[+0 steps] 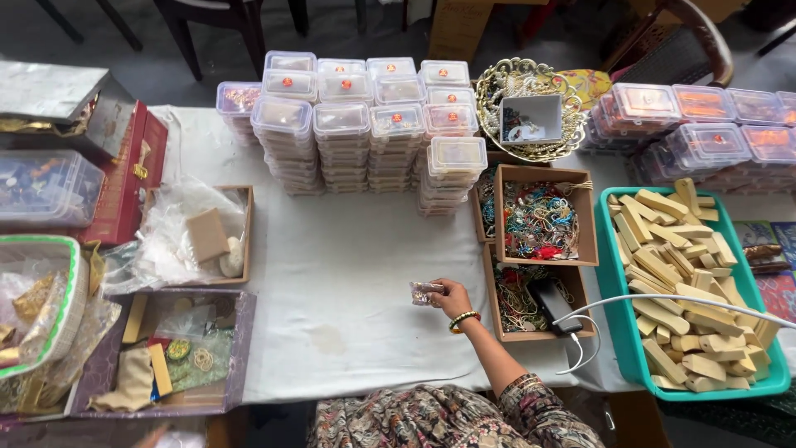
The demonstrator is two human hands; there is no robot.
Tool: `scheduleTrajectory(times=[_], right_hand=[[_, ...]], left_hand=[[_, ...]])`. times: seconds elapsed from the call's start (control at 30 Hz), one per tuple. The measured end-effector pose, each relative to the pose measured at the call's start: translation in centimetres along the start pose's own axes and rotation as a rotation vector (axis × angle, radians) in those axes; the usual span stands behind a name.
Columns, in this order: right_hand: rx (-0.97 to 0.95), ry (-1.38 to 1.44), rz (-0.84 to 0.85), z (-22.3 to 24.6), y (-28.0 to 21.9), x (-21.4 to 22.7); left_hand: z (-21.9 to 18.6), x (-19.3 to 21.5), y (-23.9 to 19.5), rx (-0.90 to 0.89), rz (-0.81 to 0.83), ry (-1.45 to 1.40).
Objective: The person organizes various jewelry items on a table covered with a white cloth. They handle necklaces, bracelets, and small decorative pieces, placing them into clear plastic containers and small bags. The person also folds a piece of gold fabric and stacks the containers.
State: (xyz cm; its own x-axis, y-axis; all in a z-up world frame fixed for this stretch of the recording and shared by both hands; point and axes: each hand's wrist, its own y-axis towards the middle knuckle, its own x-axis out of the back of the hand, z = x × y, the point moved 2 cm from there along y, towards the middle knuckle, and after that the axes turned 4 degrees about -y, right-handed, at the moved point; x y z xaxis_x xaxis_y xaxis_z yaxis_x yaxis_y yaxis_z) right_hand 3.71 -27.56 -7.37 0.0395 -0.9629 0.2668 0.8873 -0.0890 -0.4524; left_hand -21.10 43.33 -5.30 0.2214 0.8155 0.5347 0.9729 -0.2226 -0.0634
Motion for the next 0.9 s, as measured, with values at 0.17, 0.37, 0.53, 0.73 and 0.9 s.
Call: scheduleTrajectory(times=[0.17,0.37,0.53,0.73,0.9], right_hand=[[-0.074,0.111,-0.010,-1.4,1.4,-0.8],[0.019,0.263,0.089,-3.6,2.2,-0.8],[0.022,0.187,0.051,-6.5,0.7,1.4],[0.057,0.227,0.085,-7.5,-0.4,0.1],[0.338,0.076,0.149,0.3,-3.1,-3.9]], left_hand=[[-26.2,-6.9,22.2,0.305,0.177,-0.076],[-22.5,-22.8,36.3,0.155,0.296,-0.183],[-27.4,-25.4,36.1,0.325,0.128,0.470],[-20.6,-28.7,35.7,0.191,0.028,0.590],[-20.4,-29.2,37.4,0.351,-0.067,-0.022]])
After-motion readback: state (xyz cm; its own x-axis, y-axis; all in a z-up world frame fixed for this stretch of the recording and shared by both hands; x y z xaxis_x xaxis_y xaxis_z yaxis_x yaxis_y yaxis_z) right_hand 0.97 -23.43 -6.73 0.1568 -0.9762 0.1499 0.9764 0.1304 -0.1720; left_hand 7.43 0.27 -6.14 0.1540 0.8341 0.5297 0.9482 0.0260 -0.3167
